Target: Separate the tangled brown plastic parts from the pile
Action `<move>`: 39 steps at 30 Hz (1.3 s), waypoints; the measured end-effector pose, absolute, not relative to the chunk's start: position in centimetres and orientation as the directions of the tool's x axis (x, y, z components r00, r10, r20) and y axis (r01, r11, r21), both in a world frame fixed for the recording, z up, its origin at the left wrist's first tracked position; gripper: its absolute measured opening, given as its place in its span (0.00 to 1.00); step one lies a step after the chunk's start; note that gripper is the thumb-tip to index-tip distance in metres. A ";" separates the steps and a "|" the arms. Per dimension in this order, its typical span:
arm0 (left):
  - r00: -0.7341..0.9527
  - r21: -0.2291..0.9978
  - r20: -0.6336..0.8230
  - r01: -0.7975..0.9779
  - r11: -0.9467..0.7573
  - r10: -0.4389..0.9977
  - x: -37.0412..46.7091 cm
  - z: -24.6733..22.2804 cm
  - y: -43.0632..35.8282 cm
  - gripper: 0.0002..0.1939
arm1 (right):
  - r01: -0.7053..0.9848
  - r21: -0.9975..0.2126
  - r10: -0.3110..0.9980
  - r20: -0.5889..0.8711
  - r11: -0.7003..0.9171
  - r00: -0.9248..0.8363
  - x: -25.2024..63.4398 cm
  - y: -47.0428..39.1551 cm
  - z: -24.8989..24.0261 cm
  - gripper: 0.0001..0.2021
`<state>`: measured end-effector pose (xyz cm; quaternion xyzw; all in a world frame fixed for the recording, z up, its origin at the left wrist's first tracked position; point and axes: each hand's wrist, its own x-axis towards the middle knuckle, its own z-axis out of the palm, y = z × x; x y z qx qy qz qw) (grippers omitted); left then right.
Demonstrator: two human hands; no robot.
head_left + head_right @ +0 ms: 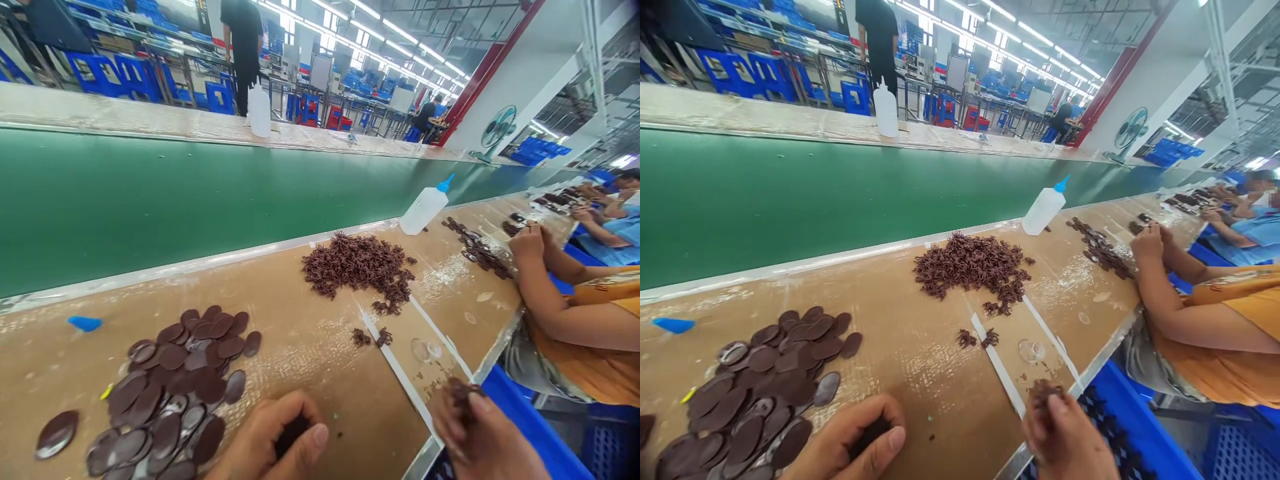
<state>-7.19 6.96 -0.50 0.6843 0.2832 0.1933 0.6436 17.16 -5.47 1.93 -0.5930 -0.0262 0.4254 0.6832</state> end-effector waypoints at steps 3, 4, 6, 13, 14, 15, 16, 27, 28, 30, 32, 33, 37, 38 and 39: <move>0.772 0.990 -0.112 0.138 0.008 0.626 -7.1 0.0 7.0 0.21 | -0.428 -0.898 0.427 -0.427 -0.100 0.797 21.2 -6.1 3.2 0.18; 0.774 0.991 -0.111 0.136 0.007 0.623 -7.1 0.1 7.0 0.21 | -0.405 -0.906 0.421 -0.417 -0.124 0.805 21.9 -6.0 3.3 0.19; 0.773 0.991 -0.107 0.136 0.001 0.625 -7.0 0.2 7.0 0.20 | -0.384 -0.908 0.457 -0.416 -0.166 0.786 22.6 -5.4 3.2 0.20; 0.757 0.979 -0.147 0.203 -0.016 0.637 -7.4 0.4 6.9 0.17 | -0.369 -0.911 0.543 -0.408 -0.185 0.734 23.4 -3.7 1.9 0.17; 0.754 0.976 -0.152 0.217 -0.024 0.639 -7.4 0.4 6.8 0.17 | -0.368 -0.910 0.553 -0.409 -0.190 0.726 23.6 -3.7 1.7 0.16; 0.750 0.973 -0.157 0.230 -0.031 0.642 -7.4 0.4 6.8 0.16 | -0.367 -0.908 0.562 -0.413 -0.200 0.717 23.7 -3.8 1.6 0.16; 0.747 0.970 -0.160 0.239 -0.036 0.645 -7.4 0.4 6.8 0.16 | -0.367 -0.906 0.570 -0.419 -0.211 0.707 23.8 -3.8 1.6 0.16; 0.736 0.925 -0.241 0.372 -0.081 0.632 -7.8 0.0 6.5 0.17 | -0.347 -0.907 0.538 -0.421 -0.238 0.730 23.9 -3.9 1.7 0.18; 0.738 0.922 -0.239 0.377 -0.092 0.631 -7.8 -0.1 6.5 0.17 | -0.344 -0.908 0.540 -0.419 -0.241 0.730 23.9 -3.9 1.8 0.18; 0.737 0.915 -0.244 0.390 -0.101 0.630 -7.8 -0.2 6.5 0.16 | -0.346 -0.905 0.544 -0.425 -0.247 0.724 23.9 -3.8 1.9 0.18; 0.733 0.911 -0.254 0.401 -0.099 0.632 -7.8 -0.1 6.5 0.16 | -0.348 -0.903 0.539 -0.430 -0.252 0.724 23.8 -3.8 1.9 0.19; 0.732 0.910 -0.258 0.403 -0.096 0.631 -7.8 -0.1 6.5 0.16 | -0.351 -0.901 0.538 -0.433 -0.254 0.723 23.8 -3.8 1.9 0.19; 0.740 0.901 -0.295 0.426 -0.081 0.604 -7.9 0.1 6.8 0.16 | -0.355 -0.898 0.533 -0.439 -0.258 0.723 24.0 -3.9 1.8 0.18; 0.738 0.895 -0.309 0.439 -0.079 0.600 -7.9 0.1 6.8 0.16 | -0.355 -0.901 0.534 -0.435 -0.252 0.725 24.1 -4.0 1.7 0.18; 0.737 0.889 -0.322 0.451 -0.077 0.595 -8.0 0.0 6.9 0.15 | -0.353 -0.903 0.533 -0.429 -0.243 0.730 24.2 -4.0 1.7 0.18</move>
